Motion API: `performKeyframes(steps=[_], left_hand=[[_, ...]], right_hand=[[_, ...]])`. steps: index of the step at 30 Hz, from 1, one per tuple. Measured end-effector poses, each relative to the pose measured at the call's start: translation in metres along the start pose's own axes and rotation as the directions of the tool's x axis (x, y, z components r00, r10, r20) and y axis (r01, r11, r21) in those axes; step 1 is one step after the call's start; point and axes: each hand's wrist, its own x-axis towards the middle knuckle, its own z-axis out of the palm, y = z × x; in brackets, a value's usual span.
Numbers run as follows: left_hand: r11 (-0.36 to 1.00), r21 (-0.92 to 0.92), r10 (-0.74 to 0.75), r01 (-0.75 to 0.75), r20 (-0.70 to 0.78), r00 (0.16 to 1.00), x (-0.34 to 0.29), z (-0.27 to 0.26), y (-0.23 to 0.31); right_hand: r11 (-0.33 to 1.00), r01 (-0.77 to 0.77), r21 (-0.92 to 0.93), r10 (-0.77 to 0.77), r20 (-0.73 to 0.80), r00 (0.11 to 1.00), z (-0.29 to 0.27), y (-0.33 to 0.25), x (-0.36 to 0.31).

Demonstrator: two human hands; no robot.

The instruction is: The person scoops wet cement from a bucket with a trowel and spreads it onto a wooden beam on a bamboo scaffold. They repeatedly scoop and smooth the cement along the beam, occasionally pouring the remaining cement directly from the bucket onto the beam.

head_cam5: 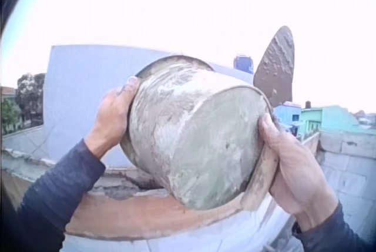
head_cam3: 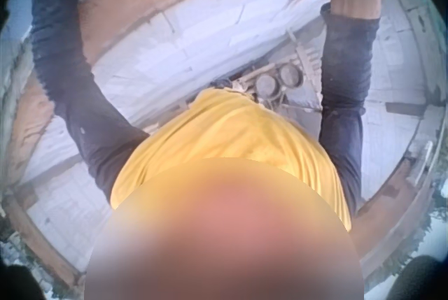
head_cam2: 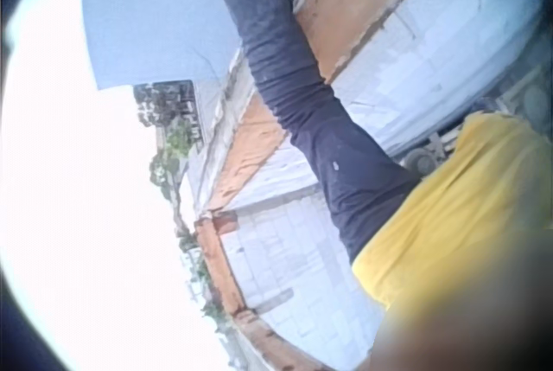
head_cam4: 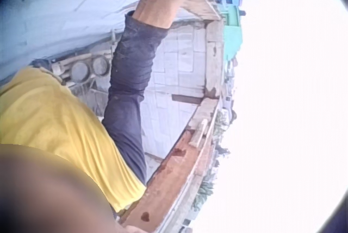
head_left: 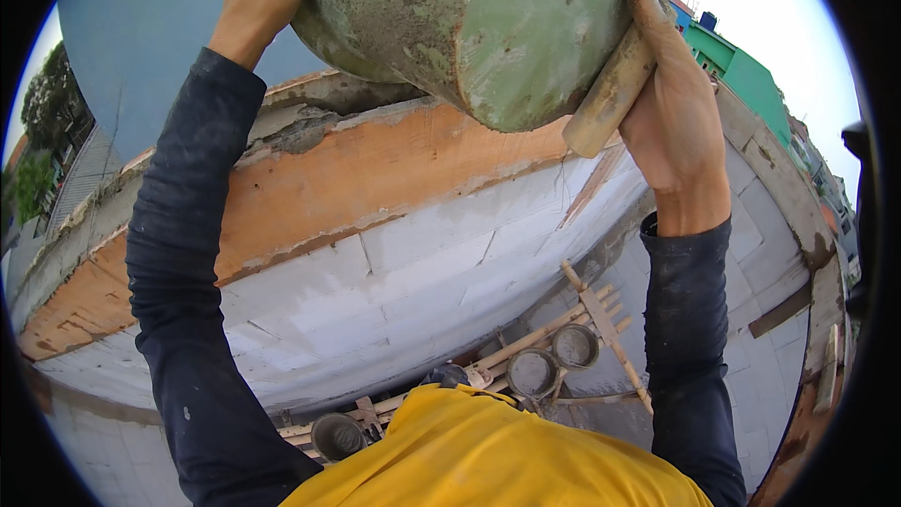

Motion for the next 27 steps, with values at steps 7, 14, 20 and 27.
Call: performKeyframes(steps=[7, 14, 20, 27], left_hand=[[0.989, 0.149, -0.018, 0.009, 0.059, 0.998, 0.004, -0.007, -0.004], [0.989, 0.082, -0.125, 0.120, 0.067, 0.990, -0.007, 0.005, 0.000], [0.991, 0.099, -0.095, 0.088, 0.072, 0.993, -0.008, 0.025, 0.009], [0.994, 0.075, -0.084, 0.075, 0.116, 0.990, -0.002, 0.042, 0.004]], right_hand=[[0.999, -0.028, -0.030, 0.030, 0.065, 0.997, -0.010, -0.003, -0.005], [0.997, -0.018, -0.077, 0.018, 0.010, 1.000, -0.025, -0.002, -0.006], [0.979, 0.002, -0.205, -0.009, -0.030, 1.000, -0.030, -0.007, -0.004], [0.975, 0.006, -0.223, -0.022, -0.070, 0.997, -0.044, -0.011, -0.002]])
